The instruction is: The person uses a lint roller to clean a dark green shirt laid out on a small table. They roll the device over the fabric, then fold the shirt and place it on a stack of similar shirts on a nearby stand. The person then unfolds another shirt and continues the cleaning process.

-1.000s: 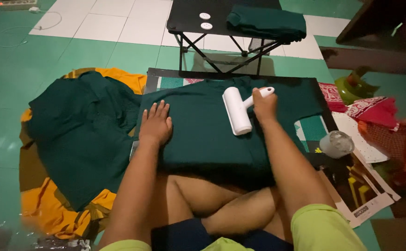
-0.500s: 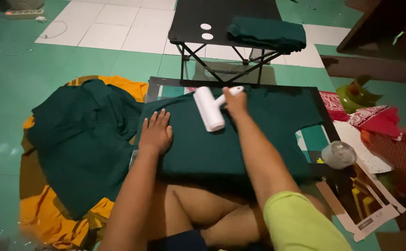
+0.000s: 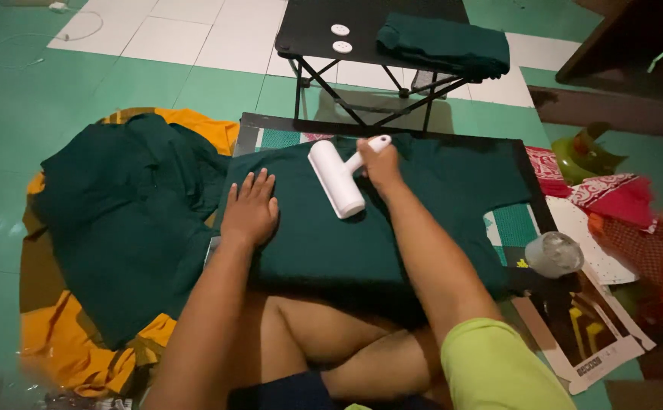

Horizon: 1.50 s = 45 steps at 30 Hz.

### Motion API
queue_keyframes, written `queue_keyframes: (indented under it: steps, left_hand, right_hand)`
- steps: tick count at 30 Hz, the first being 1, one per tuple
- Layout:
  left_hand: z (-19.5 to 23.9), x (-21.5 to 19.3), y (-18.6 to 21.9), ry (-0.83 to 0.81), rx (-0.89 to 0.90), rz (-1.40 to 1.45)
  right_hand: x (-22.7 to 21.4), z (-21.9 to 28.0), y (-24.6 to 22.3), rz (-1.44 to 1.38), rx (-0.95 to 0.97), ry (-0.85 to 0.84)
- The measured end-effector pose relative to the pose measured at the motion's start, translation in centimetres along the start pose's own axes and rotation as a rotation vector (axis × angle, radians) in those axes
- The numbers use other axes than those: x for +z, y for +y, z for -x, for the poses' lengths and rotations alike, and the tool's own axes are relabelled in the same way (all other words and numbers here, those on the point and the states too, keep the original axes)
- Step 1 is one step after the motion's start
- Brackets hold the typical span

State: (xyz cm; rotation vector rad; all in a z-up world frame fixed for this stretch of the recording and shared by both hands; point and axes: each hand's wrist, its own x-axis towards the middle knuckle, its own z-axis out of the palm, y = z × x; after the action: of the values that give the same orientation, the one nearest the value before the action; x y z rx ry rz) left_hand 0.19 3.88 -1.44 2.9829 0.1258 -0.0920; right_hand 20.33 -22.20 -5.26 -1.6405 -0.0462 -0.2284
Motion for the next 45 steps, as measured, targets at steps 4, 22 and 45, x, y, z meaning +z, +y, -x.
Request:
queue_keyframes:
  steps: [4, 22, 45]
  left_hand:
    - [0.0, 0.3, -0.1, -0.011, -0.006, 0.013]
    - [-0.3, 0.1, -0.1, -0.025, 0.001, -0.02]
    - [-0.1, -0.4, 0.0, -0.038, -0.001, 0.005]
  right_hand:
    - [-4.9, -7.3, 5.0, 0.105, -0.021, 0.107]
    - [-6.5, -5.9, 4.2, 0.13, 0.033, 0.106]
    - [-10.7, -0.1, -0.5, 0.158, 0.048, 0.259]
